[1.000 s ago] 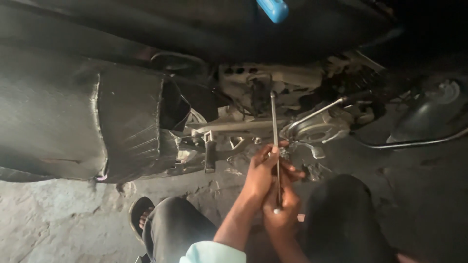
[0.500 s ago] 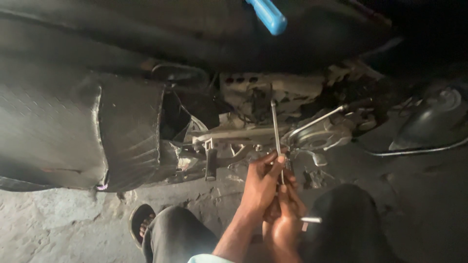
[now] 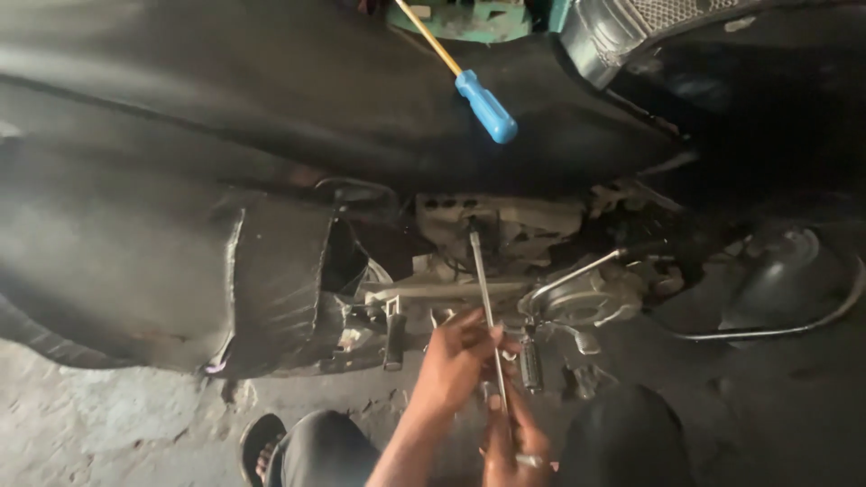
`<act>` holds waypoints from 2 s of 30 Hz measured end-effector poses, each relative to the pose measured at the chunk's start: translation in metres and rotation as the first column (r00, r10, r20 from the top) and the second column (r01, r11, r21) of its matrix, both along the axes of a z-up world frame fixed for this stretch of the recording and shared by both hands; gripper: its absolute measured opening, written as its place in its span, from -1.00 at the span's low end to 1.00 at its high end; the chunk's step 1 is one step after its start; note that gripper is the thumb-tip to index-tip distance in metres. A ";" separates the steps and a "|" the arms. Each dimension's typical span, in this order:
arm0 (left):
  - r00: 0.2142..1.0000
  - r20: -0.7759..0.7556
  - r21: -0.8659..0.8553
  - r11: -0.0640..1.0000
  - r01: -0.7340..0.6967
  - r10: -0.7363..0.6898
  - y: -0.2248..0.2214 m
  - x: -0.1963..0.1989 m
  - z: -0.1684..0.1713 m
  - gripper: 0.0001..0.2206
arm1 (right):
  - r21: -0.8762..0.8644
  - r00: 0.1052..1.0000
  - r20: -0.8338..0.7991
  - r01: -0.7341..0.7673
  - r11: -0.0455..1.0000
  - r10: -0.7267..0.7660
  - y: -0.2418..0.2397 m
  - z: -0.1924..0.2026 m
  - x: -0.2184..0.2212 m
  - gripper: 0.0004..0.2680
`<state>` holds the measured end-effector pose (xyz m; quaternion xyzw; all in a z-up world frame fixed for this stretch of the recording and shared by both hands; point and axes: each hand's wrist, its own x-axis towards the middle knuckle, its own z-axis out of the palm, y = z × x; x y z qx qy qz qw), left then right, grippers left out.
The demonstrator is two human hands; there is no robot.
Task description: The person sits on a chair beside a scooter and uses a T-handle socket wrench to loosen and tighten bolts on the scooter's underbody near the footrest area. The person then stands up, picks up a black plastic footrest panel from the floor, and works on the panel and mounting area by hand.
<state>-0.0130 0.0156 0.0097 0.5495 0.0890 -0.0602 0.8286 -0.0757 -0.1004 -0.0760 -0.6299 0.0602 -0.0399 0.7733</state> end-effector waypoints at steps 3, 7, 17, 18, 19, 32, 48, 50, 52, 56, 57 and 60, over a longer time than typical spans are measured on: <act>0.999 0.034 0.042 0.999 -0.005 0.004 0.007 -0.001 0.007 -0.55 | -0.241 0.962 0.268 0.021 0.970 0.046 0.009 0.028 -0.003 -0.68; 1.000 0.003 0.166 0.986 0.014 -0.015 0.014 -0.001 0.038 -0.54 | -0.352 0.970 0.237 0.040 0.935 0.048 0.022 0.056 -0.004 -0.68; 0.999 -0.028 0.084 0.996 -0.037 0.040 0.024 0.008 0.025 -0.55 | -0.496 0.958 0.280 0.085 0.864 0.066 0.034 0.096 -0.014 -0.70; 1.000 -0.008 0.115 0.993 -0.029 0.030 0.023 0.005 0.030 -0.55 | -0.490 0.939 0.341 0.132 0.862 0.050 0.036 0.100 -0.016 -0.70; 1.000 0.011 0.146 0.989 -0.022 0.021 0.024 0.003 0.035 -0.56 | -0.481 0.916 0.400 0.177 0.858 0.036 0.038 0.105 -0.018 -0.70; 1.000 -0.019 0.174 0.985 -0.004 0.008 0.026 0.016 0.017 -0.51 | -0.477 0.936 0.341 0.096 0.874 0.083 0.036 0.108 -0.024 -0.74; 0.998 0.021 0.153 0.987 -0.059 0.056 0.016 0.027 -0.009 -0.62 | -0.468 0.914 0.402 0.158 0.869 0.050 0.030 0.091 -0.019 -0.76; 0.993 0.104 0.137 0.988 -0.067 0.053 0.017 0.030 -0.016 -0.66 | -0.474 0.879 0.475 0.214 0.854 0.044 0.030 0.101 -0.020 -0.73; 0.989 0.132 0.199 0.976 -0.091 0.065 0.016 0.025 -0.007 -0.71 | -0.544 0.987 0.150 0.036 0.838 0.055 0.031 0.118 -0.024 -0.69; 0.998 0.009 0.285 0.957 -0.056 0.056 0.015 0.010 0.012 -0.69 | -0.532 0.961 0.276 0.123 0.838 0.034 0.031 0.103 -0.021 -0.71; 0.998 0.005 0.249 0.967 -0.055 0.056 0.016 0.012 0.006 -0.69 | -0.497 0.948 0.315 0.117 0.860 0.053 0.031 0.101 -0.021 -0.71; 0.998 0.047 0.218 0.975 -0.053 0.043 0.020 0.021 -0.014 -0.69 | -0.438 0.919 0.387 0.111 0.892 0.075 0.032 0.098 -0.022 -0.71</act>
